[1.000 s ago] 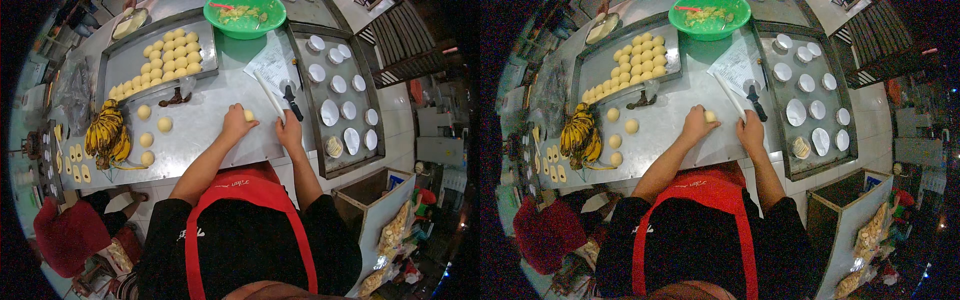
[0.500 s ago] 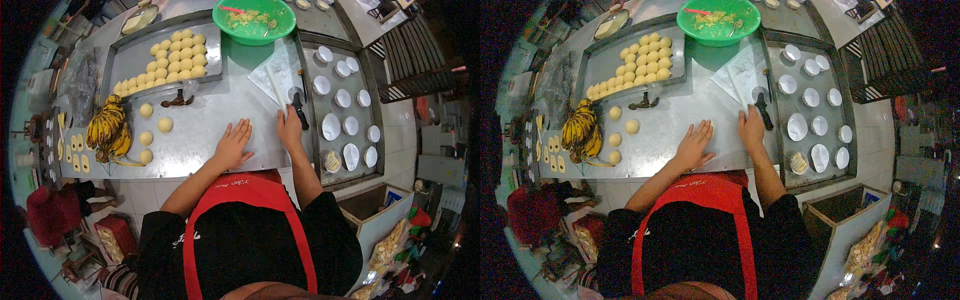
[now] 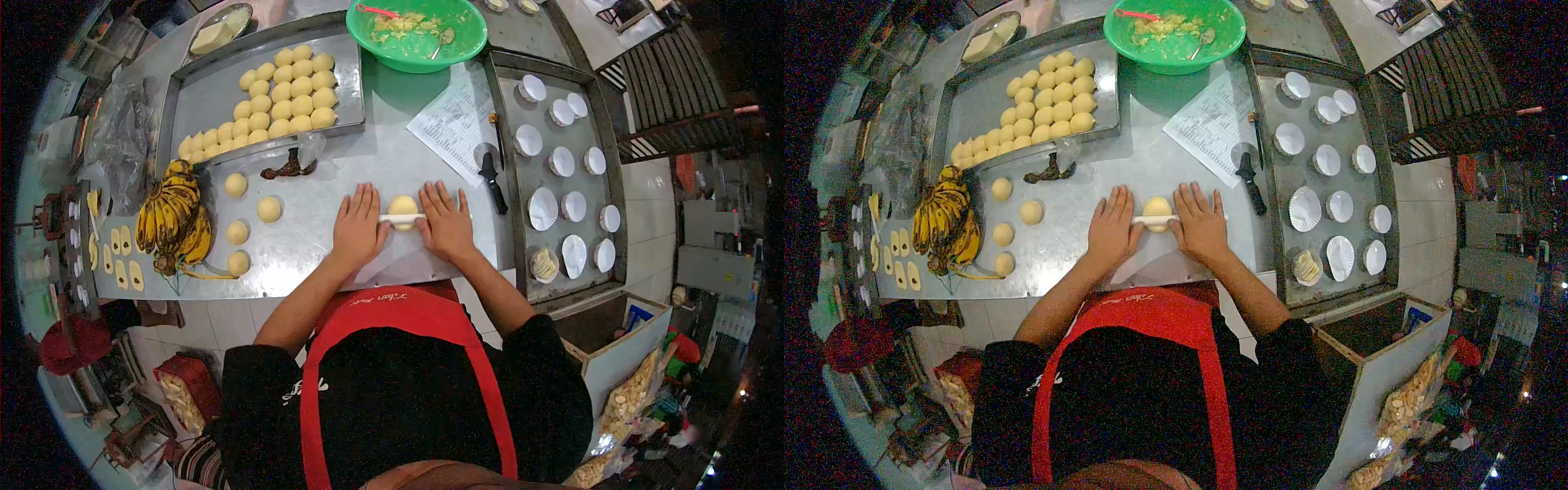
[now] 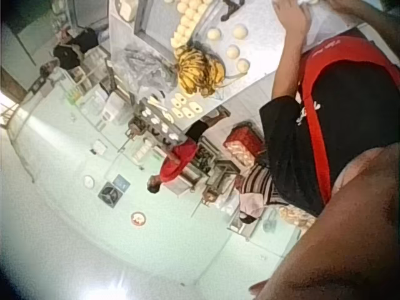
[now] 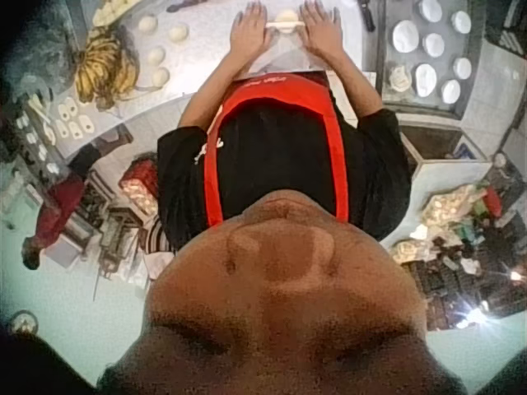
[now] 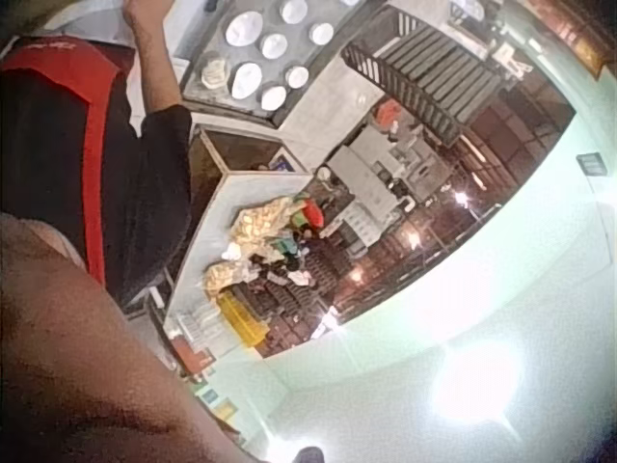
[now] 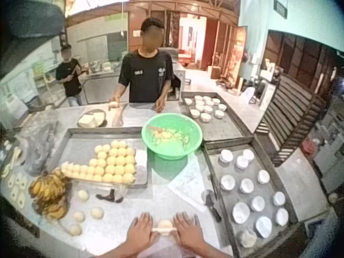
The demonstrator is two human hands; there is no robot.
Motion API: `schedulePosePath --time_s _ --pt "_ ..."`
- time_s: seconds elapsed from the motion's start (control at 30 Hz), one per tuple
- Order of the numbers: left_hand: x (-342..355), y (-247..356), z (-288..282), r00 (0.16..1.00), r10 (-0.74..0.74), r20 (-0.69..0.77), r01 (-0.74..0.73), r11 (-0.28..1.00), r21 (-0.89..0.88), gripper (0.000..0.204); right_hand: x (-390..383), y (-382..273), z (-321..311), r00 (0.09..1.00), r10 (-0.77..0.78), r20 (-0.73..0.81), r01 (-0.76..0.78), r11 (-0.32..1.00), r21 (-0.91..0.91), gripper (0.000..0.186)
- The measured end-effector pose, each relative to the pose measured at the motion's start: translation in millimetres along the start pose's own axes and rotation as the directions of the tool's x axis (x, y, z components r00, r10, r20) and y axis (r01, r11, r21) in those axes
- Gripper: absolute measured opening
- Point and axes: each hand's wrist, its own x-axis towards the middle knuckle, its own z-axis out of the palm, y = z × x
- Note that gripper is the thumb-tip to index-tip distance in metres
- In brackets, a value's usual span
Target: Prepare and shape dough for baking in a bakery setting.
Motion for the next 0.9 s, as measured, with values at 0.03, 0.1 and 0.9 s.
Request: schedulePosePath --time_s 0.03,0.1,0.9 --pt "12.7 -0.2 -3.7 1.0 0.0 -0.02 0.001 0.998 0.058 0.06 12.4 2.3 -1.9 1.0 0.003 -0.004 -0.003 0.998 -0.066 0.057" --pt "37.4 -9.6 -4.0 1.0 0.014 -0.02 -0.011 0.992 0.128 0.062 36.6 8.9 -2.8 1.0 0.006 -0.012 -0.008 0.991 -0.134 0.063" --pt "-28.5 14.4 0.7 0.997 0.071 -0.001 -0.071 0.996 0.046 0.066 -32.8 -15.7 17.8 0.986 0.07 -0.15 -0.077 0.996 -0.037 0.051"
